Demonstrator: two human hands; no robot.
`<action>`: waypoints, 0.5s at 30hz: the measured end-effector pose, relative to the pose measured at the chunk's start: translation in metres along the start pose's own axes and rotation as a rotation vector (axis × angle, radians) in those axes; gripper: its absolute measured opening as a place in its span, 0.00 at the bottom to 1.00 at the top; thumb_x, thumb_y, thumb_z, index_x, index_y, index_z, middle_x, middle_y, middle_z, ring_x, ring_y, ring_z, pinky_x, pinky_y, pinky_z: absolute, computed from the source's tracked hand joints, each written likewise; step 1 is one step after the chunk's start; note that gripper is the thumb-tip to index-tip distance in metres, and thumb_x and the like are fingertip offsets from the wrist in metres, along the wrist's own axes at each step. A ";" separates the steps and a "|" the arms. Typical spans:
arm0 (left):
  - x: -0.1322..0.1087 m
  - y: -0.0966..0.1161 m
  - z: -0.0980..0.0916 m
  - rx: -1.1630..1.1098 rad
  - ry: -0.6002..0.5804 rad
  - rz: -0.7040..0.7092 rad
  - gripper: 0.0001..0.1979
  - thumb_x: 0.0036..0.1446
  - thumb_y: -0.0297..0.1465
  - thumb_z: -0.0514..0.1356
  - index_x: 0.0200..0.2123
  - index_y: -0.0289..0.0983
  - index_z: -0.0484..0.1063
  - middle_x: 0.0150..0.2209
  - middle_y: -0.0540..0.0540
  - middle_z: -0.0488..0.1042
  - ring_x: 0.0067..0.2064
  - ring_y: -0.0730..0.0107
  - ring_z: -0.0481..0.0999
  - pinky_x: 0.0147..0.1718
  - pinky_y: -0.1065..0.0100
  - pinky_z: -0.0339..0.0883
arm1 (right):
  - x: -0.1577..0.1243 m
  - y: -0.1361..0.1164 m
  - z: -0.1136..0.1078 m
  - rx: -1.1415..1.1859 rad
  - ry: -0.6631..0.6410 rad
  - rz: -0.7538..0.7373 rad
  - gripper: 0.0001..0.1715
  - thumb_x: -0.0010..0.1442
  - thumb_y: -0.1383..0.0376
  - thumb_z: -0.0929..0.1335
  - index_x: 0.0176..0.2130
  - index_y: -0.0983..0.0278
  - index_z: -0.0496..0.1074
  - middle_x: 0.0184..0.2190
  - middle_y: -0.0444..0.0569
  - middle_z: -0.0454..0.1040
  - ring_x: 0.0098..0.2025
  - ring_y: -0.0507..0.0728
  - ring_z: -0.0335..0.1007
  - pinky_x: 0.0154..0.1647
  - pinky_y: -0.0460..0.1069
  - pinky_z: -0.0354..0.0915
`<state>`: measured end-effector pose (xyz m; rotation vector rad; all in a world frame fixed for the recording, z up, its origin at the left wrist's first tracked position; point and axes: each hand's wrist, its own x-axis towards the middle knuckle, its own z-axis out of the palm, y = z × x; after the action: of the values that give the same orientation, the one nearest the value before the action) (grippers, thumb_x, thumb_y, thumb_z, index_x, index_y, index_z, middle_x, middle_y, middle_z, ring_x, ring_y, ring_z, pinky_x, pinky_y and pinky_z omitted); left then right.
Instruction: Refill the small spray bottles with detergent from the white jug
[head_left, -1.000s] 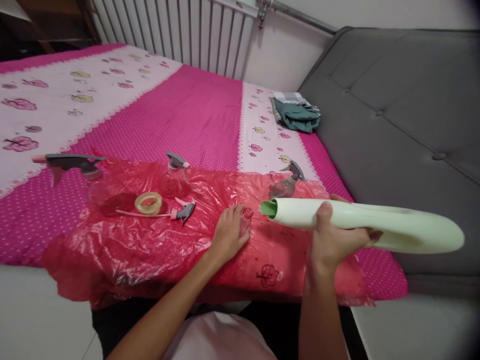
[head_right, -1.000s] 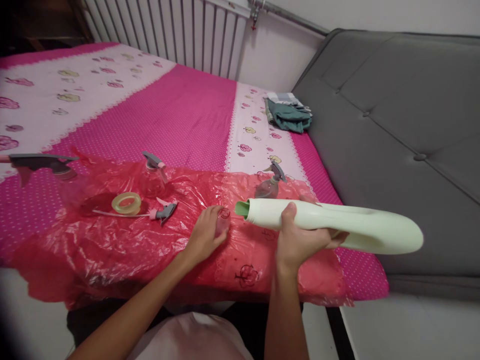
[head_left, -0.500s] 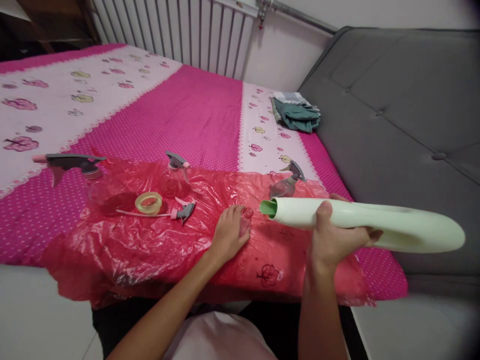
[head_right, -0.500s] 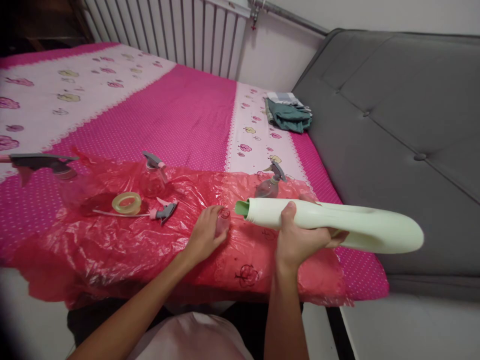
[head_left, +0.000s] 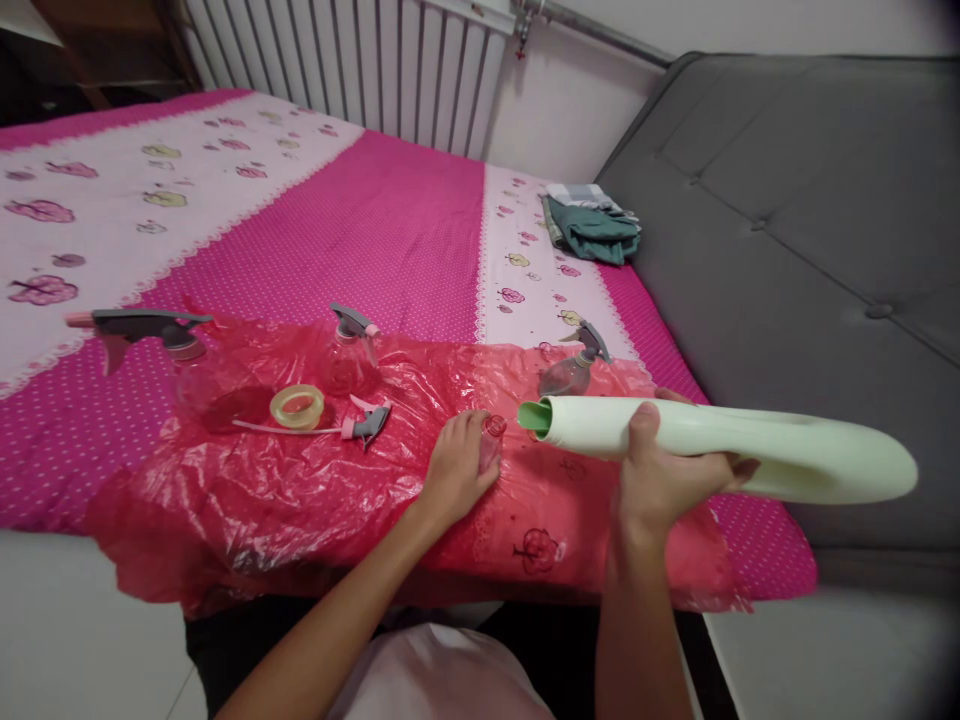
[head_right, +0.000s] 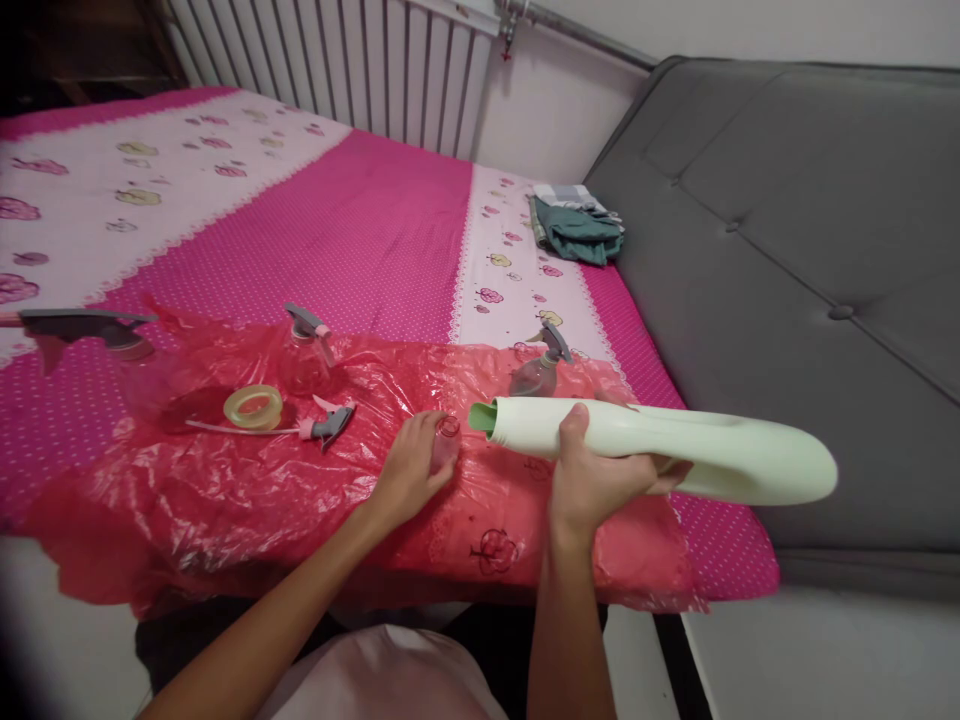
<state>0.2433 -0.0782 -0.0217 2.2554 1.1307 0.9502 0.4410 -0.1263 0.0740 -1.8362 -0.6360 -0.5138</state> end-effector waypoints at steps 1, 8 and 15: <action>0.000 0.000 0.000 0.001 -0.001 -0.001 0.25 0.63 0.29 0.61 0.61 0.38 0.59 0.57 0.36 0.69 0.58 0.48 0.71 0.60 0.44 0.69 | 0.000 -0.001 0.000 0.006 -0.006 0.005 0.28 0.57 0.48 0.71 0.43 0.70 0.75 0.45 0.59 0.72 0.59 0.71 0.63 0.75 0.73 0.36; 0.000 -0.002 0.001 0.006 -0.001 -0.006 0.26 0.62 0.29 0.62 0.61 0.37 0.59 0.57 0.36 0.69 0.58 0.46 0.71 0.60 0.44 0.69 | 0.000 -0.011 -0.001 0.053 -0.013 0.028 0.26 0.58 0.49 0.71 0.42 0.69 0.78 0.45 0.59 0.73 0.59 0.70 0.64 0.75 0.72 0.38; 0.000 -0.001 0.002 0.004 0.002 -0.006 0.25 0.63 0.30 0.61 0.61 0.38 0.59 0.57 0.36 0.70 0.58 0.47 0.71 0.59 0.44 0.70 | 0.000 -0.012 -0.003 0.027 -0.028 -0.012 0.26 0.60 0.48 0.69 0.42 0.68 0.77 0.43 0.57 0.74 0.60 0.70 0.63 0.76 0.71 0.36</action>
<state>0.2436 -0.0775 -0.0238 2.2540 1.1402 0.9488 0.4335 -0.1260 0.0834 -1.8180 -0.6702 -0.4863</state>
